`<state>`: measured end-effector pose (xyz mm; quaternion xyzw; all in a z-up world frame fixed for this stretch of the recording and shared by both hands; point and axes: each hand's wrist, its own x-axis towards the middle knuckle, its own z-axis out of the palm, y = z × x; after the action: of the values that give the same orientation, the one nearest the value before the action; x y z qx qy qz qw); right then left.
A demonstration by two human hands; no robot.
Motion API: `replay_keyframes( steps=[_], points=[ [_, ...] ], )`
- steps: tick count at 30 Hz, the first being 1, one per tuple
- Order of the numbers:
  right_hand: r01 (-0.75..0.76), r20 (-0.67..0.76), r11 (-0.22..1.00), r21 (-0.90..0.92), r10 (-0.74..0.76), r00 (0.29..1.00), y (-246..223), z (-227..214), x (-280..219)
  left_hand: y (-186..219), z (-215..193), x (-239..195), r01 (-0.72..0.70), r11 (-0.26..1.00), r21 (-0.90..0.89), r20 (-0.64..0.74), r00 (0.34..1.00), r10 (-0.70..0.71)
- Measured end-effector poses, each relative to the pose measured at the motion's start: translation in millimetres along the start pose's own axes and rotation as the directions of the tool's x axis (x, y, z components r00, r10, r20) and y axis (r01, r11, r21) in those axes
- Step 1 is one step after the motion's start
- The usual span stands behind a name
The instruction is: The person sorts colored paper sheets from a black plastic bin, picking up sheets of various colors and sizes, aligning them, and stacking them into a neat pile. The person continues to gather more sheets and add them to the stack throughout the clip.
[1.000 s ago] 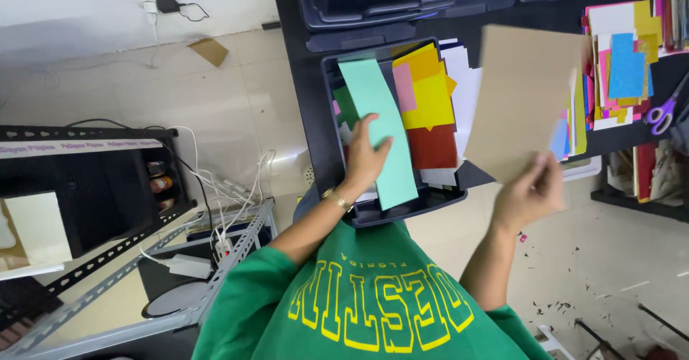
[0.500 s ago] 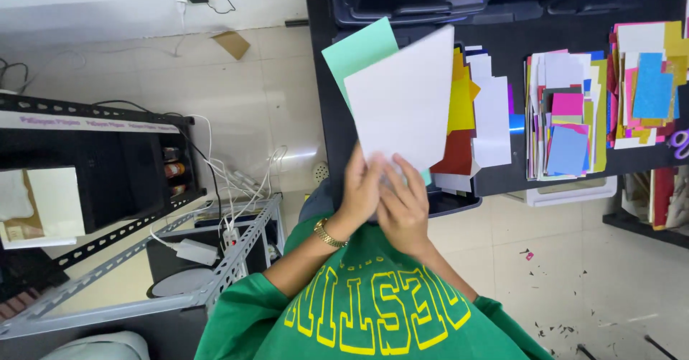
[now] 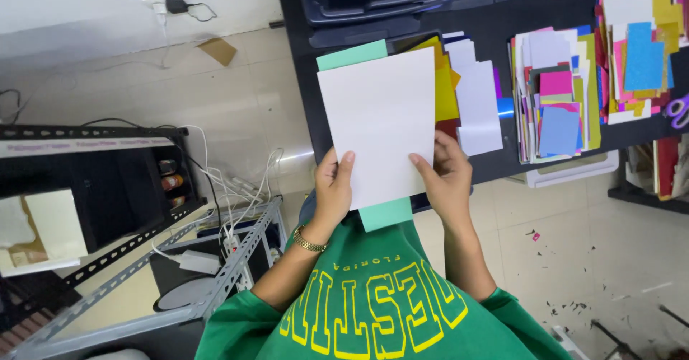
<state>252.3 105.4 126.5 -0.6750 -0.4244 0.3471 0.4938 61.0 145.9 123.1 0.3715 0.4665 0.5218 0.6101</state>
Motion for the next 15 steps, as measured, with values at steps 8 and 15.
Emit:
replay_keyframes(
  steps=[8, 15],
  points=[
    [0.199, -0.519, 0.971, 0.135, -0.102, 0.849, 35, -154, 52, -46, -15, 2, 0.020, 0.975, 0.220, -0.297, 0.954, 0.047],
    [-0.123, -0.495, 0.988, -0.097, 0.060, 0.867, 228, -226, 119, -94, -19, 3, -0.087, 0.995, 0.054, -0.541, 0.835, 0.102]
  ],
)
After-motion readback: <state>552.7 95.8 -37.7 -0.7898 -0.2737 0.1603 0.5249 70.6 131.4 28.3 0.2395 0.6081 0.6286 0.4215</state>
